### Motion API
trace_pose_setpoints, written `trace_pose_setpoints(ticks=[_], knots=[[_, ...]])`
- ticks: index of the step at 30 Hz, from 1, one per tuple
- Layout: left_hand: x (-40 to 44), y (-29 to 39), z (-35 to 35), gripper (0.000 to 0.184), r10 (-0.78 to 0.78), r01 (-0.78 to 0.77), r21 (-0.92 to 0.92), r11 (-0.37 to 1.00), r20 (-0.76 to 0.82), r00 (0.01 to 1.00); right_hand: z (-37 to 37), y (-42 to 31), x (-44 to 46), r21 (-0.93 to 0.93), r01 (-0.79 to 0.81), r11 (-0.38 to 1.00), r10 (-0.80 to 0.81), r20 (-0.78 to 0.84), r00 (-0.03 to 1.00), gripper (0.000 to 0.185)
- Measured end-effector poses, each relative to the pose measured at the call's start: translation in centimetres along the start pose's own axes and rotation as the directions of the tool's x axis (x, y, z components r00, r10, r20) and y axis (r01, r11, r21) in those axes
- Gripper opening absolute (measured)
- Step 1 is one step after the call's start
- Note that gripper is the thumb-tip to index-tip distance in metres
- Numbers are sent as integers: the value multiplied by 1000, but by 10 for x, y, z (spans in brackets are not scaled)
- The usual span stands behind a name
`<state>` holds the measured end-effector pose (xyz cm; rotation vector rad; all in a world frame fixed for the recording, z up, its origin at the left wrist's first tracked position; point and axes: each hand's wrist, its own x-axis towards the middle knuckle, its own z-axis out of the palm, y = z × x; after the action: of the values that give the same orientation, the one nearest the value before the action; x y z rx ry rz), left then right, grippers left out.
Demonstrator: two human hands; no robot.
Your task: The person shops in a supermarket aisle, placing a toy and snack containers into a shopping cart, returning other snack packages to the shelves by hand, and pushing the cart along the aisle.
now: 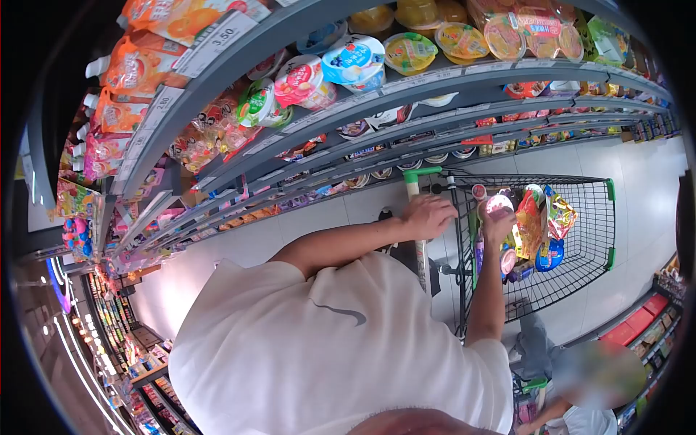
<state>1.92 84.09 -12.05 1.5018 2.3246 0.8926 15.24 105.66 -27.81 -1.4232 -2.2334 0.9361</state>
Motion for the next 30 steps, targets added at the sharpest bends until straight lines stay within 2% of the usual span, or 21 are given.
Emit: trace_pose_setpoints(ticks=[1,3,6,8,10,11,12,15,18,21,22,25,26,28,29,30], knots=[[-1,1,-2,20,3,-2,-6,1000,34,999,-6,0,-7,-1,86,996,-86,-55,995,81],[-2,3,-5,31,-19,22,-33,999,92,996,-27,-4,-19,-10,136,991,-137,-78,988,77],[2,10,-15,57,-49,63,-90,994,145,988,-68,-44,-44,335,-40,942,33,27,999,71],[4,16,-22,78,-33,54,-145,988,149,988,-95,-75,-64,428,-16,904,-17,73,997,70],[7,24,-28,92,66,-55,-168,984,56,996,-118,-112,-84,453,68,889,-128,104,986,70],[8,27,-31,98,112,-109,-175,979,11,994,-132,-132,-92,456,-4,890,-99,202,974,70],[8,30,-35,103,157,-153,-194,969,2,988,-135,-146,-99,467,33,884,-145,207,967,69],[6,35,-45,106,228,-227,-239,944,-25,973,-138,-171,-111,444,119,888,-245,237,940,71],[4,33,-59,107,260,-276,-264,924,-96,961,-150,-208,-121,324,238,916,-305,175,936,76],[-1,35,-77,102,266,-307,-225,925,-193,944,-156,-230,-124,163,491,856,-507,74,859,76],[-1,35,-83,100,260,-309,-224,924,-224,939,-160,-242,-128,255,376,891,-420,145,896,78],[-9,30,-91,94,239,-303,-194,933,-295,925,-159,-256,-134,282,454,845,-501,119,857,78],[-12,27,-94,94,234,-301,-181,936,-316,919,-161,-262,-139,358,361,861,-449,202,870,81],[-17,24,-109,93,228,-292,-127,948,-368,902,-158,-264,-144,284,549,786,-592,88,801,85],[-19,23,-115,92,162,-252,-187,950,-392,905,-155,-264,-147,243,635,733,-661,38,749,87],[-23,22,-120,92,92,-209,-248,946,-412,907,-152,-265,-152,355,563,746,-616,49,786,92]])
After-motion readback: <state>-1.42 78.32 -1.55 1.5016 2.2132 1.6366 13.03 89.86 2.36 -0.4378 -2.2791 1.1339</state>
